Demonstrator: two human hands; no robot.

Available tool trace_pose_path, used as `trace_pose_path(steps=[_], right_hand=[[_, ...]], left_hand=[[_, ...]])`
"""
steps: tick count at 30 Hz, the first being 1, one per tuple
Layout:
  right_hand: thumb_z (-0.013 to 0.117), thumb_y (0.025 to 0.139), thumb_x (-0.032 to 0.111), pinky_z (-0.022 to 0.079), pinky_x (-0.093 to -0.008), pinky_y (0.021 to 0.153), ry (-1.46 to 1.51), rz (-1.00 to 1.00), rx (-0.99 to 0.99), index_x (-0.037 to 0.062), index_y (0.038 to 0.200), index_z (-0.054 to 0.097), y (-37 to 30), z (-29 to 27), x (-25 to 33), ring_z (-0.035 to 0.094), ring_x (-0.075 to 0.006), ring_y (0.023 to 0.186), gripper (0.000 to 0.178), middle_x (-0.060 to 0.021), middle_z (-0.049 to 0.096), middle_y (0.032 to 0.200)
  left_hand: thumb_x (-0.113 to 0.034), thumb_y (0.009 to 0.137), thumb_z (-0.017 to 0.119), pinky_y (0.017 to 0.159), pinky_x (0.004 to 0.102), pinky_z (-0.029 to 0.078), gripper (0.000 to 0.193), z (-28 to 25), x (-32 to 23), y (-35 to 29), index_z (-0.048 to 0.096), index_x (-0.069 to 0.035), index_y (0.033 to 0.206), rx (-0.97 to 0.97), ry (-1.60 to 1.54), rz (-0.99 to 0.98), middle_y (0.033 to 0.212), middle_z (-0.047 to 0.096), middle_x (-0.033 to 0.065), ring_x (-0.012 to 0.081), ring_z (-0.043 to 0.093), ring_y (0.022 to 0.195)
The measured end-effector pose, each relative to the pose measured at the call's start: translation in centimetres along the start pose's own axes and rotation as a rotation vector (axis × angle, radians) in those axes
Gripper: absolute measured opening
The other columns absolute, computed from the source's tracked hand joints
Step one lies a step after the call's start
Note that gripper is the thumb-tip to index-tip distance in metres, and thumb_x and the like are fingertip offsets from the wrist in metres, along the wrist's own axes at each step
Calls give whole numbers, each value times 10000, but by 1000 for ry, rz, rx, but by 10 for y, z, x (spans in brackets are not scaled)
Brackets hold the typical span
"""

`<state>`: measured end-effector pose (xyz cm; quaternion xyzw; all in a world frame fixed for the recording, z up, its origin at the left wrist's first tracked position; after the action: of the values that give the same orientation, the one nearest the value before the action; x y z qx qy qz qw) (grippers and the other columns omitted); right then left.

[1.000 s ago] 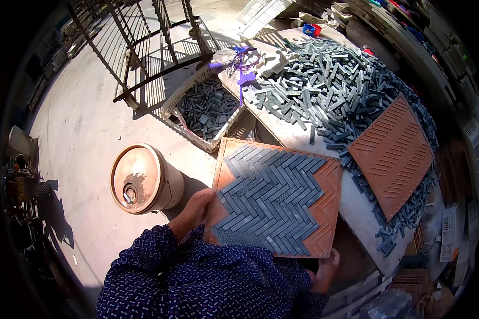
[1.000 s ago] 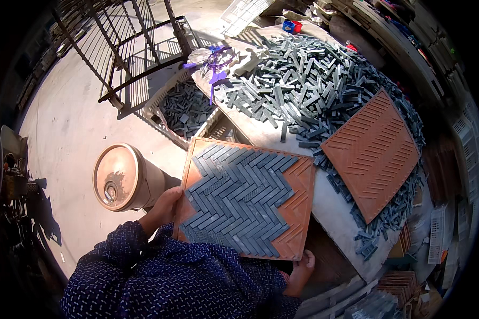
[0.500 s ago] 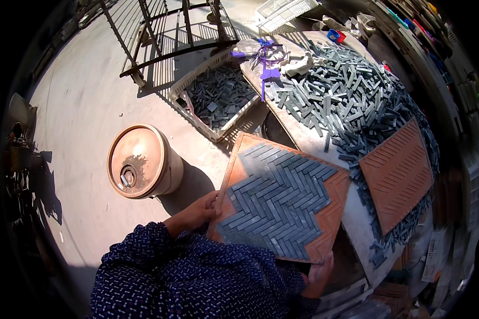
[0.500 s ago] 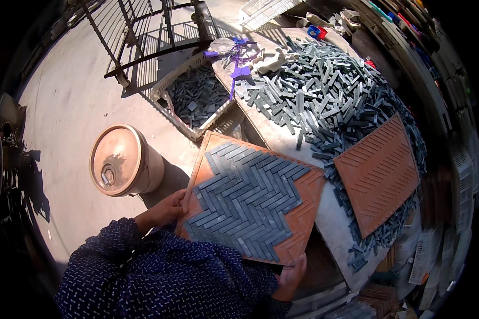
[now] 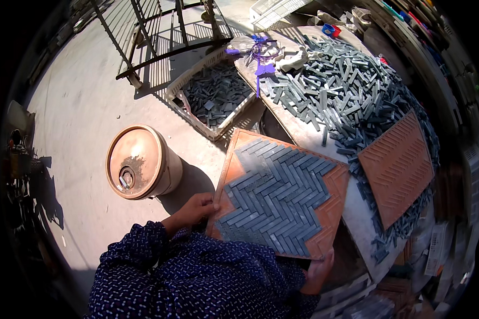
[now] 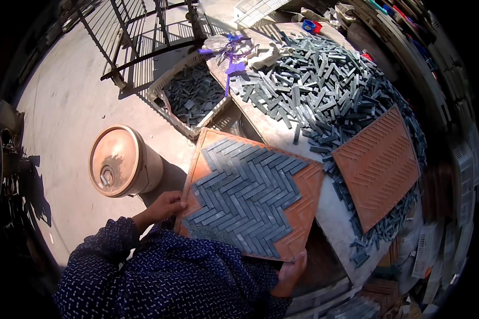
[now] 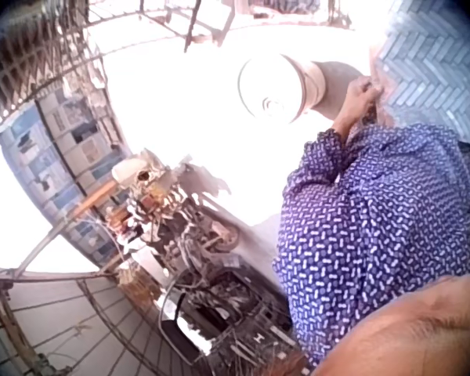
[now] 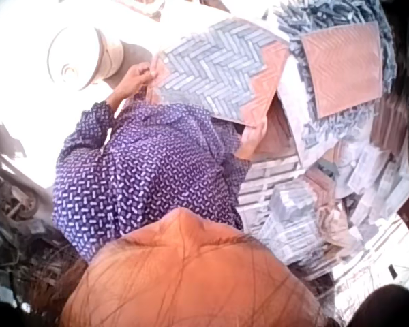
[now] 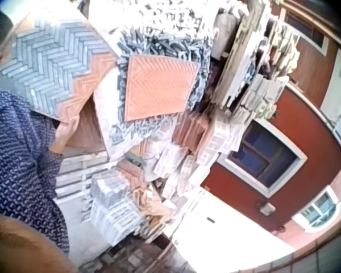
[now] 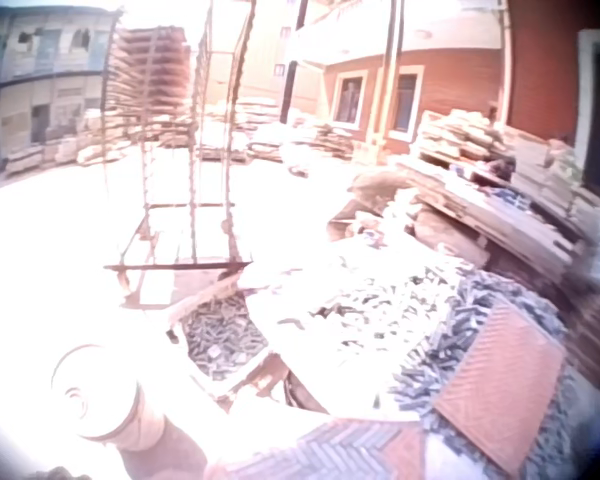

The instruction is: The person arranges small rectangular tiles on a flat board to form a herringbone pattern. They pick tiles from a nearby pile and place them one by one, then set the completed board aside and begin a new one.

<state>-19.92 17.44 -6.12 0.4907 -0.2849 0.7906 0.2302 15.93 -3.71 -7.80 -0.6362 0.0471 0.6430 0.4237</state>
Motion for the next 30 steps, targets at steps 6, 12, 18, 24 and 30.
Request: trace_pose_path(steps=[6,12,18,24,30], right_hand=[[519,958,391,389,-425,1015,46,20,-42,-70,1350,383,3,-6,-4,486,-310,1218,619,-206,472,1336],[532,952,386,401,-424,1003,0,6,-89,-83,1337,394,7,-11,-11,505,-309,1196,622,-210,488,1316],[542,948,383,381,-425,1024,63,29,-109,-88,1330,400,10,-4,-11,486,-314,1221,622,-209,478,1337],[530,954,390,381,-432,1026,145,3,-96,-73,1323,416,9,-19,-19,494,-313,1216,603,-198,487,1337],[507,963,412,394,-425,1007,178,39,-98,-61,1305,441,-14,15,-21,519,-295,1188,587,-163,531,1301]], left_hand=[[-180,947,535,798,279,512,291,22,-30,36,556,37,1140,-4,-627,-24,1036,644,93,148,622,909],[-93,908,577,824,298,524,316,29,-38,49,532,79,1169,-129,-442,-13,1064,643,148,190,646,909],[-187,969,492,863,327,511,355,30,-29,56,515,85,1197,16,-736,-5,1108,625,149,214,629,961],[-329,1019,375,889,327,495,467,22,-26,74,506,82,1197,-40,-559,-32,1106,616,140,218,615,977],[-405,1027,330,867,327,490,512,-19,23,61,511,44,1192,-145,-569,106,1102,608,128,205,601,979]])
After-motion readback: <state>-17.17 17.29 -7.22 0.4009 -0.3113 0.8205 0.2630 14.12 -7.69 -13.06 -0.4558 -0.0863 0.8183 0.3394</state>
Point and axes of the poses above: each hand's wrist, its own y-axis towards the middle knuckle, its own z-axis out of the palm, x = y × z, the point moved 2 cm from there along y, towards the middle knuckle
